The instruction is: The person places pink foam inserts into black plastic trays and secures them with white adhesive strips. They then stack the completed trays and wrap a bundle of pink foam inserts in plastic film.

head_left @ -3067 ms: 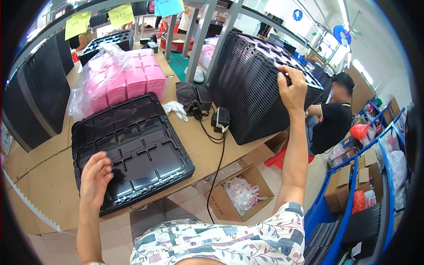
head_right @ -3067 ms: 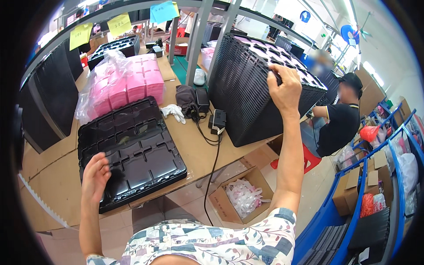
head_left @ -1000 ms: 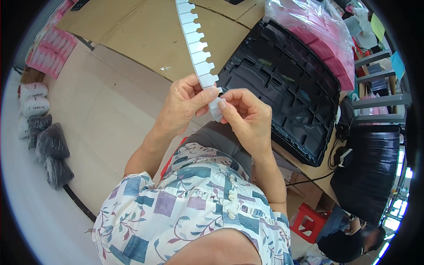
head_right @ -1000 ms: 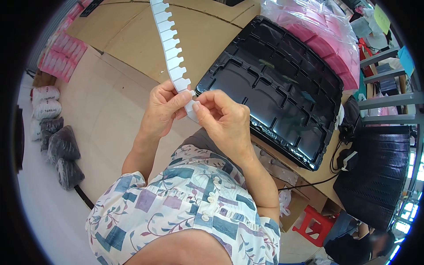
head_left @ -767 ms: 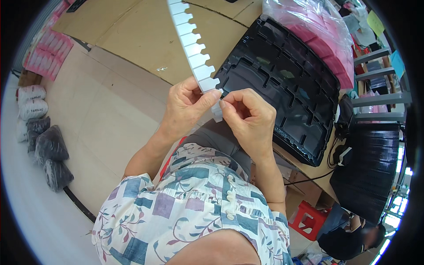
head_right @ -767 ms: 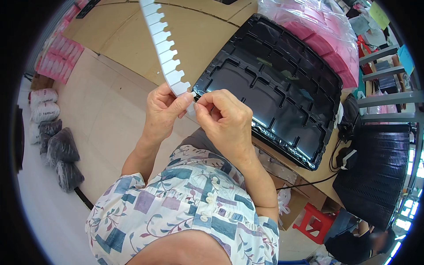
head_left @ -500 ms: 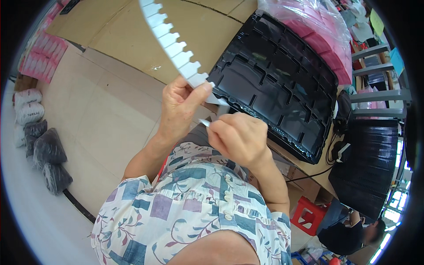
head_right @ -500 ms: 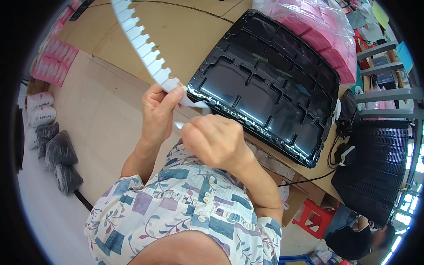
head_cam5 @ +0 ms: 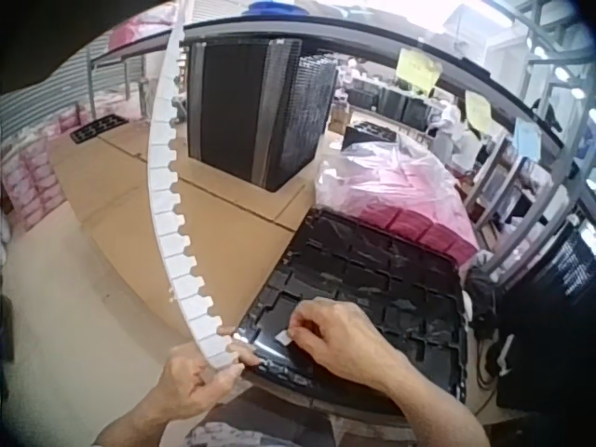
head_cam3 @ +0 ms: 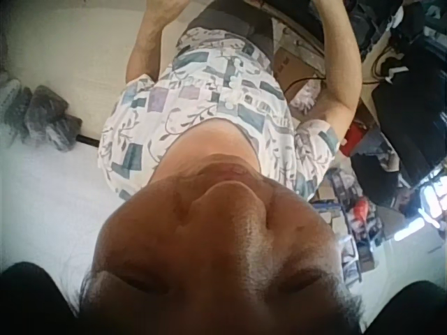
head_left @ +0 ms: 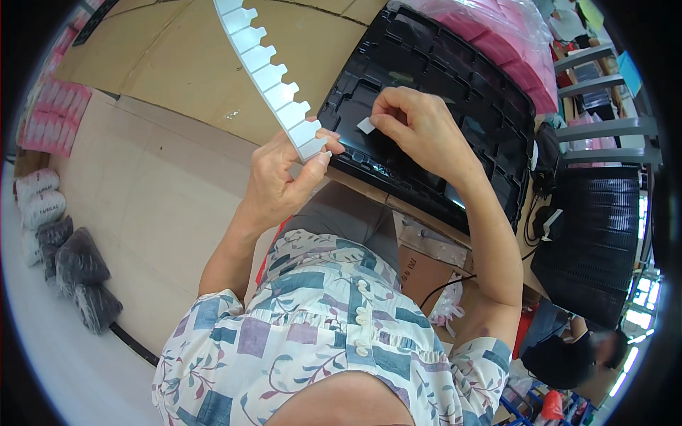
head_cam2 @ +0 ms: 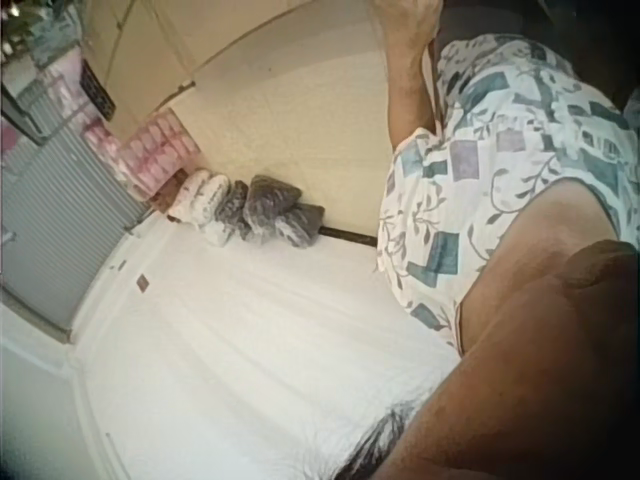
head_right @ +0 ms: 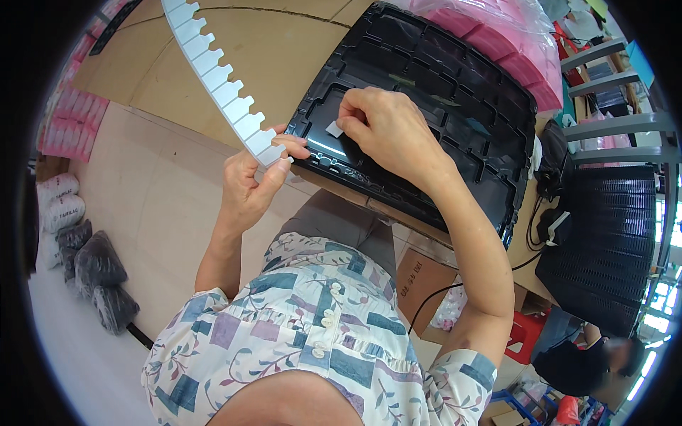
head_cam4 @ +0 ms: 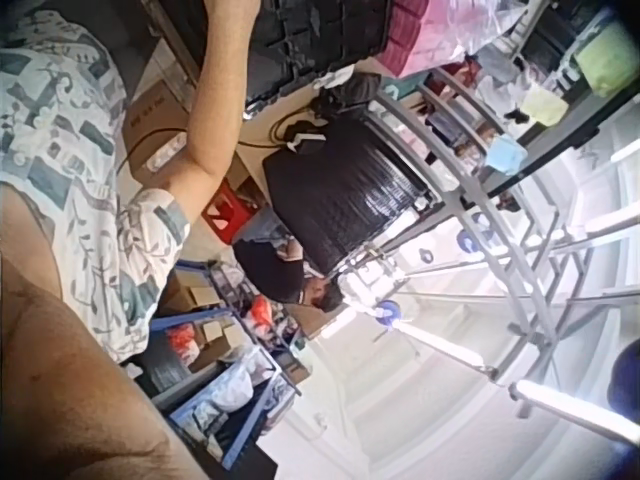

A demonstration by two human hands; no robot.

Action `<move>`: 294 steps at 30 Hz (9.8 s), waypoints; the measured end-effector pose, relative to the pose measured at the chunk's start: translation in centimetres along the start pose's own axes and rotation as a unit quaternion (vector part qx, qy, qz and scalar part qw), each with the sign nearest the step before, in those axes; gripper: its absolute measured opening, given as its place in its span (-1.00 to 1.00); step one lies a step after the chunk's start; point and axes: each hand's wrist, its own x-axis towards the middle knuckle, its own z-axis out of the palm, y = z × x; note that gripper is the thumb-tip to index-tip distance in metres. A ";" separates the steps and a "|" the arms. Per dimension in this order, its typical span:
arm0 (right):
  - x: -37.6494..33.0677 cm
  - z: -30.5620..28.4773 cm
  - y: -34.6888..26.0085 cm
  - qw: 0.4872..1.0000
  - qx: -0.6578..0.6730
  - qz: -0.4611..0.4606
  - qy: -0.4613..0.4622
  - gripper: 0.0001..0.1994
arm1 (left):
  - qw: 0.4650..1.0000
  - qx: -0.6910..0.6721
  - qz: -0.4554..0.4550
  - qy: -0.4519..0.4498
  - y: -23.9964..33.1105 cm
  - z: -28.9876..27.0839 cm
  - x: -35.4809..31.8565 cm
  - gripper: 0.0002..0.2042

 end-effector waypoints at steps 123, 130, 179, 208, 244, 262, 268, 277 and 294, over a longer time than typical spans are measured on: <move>-3.0 3.7 -3.5 0.977 0.116 -0.052 0.172 -0.93 | 0.910 -0.338 -0.239 0.018 2.4 0.7 2.7 -0.84; -4.5 3.4 -3.8 0.920 -0.143 -0.307 0.197 -0.94 | 0.926 -0.290 -0.235 0.055 2.0 1.1 3.4 -0.81; 15.6 -5.7 13.6 0.970 -0.177 -0.165 0.027 -0.88 | 0.987 -0.126 -0.081 -0.059 0.9 1.1 4.8 -0.91; -1.3 -1.3 -1.0 0.972 0.224 0.041 0.048 -0.86 | 0.932 -0.304 -0.199 0.006 3.5 2.1 5.6 -0.80; -8.0 -19.0 23.0 0.976 -0.053 0.180 0.112 -0.83 | 0.963 -0.231 -0.116 -0.070 2.7 7.3 5.0 -0.93; -4.8 -17.3 25.6 0.973 -0.110 0.155 0.134 -0.85 | 0.958 -0.248 -0.119 -0.086 2.6 7.2 4.6 -0.92; -3.9 -18.3 25.5 0.982 -0.067 0.165 0.063 -0.90 | 0.955 -0.253 -0.136 -0.076 2.8 7.3 4.5 -0.92; -3.3 -19.1 25.9 0.978 -0.108 0.177 0.009 -0.88 | 0.955 -0.243 -0.140 -0.092 3.0 7.1 4.7 -0.90; -4.0 -16.0 24.9 0.880 -0.472 0.014 0.052 -0.86 | 0.960 -0.219 -0.156 -0.077 3.8 7.4 4.8 -0.91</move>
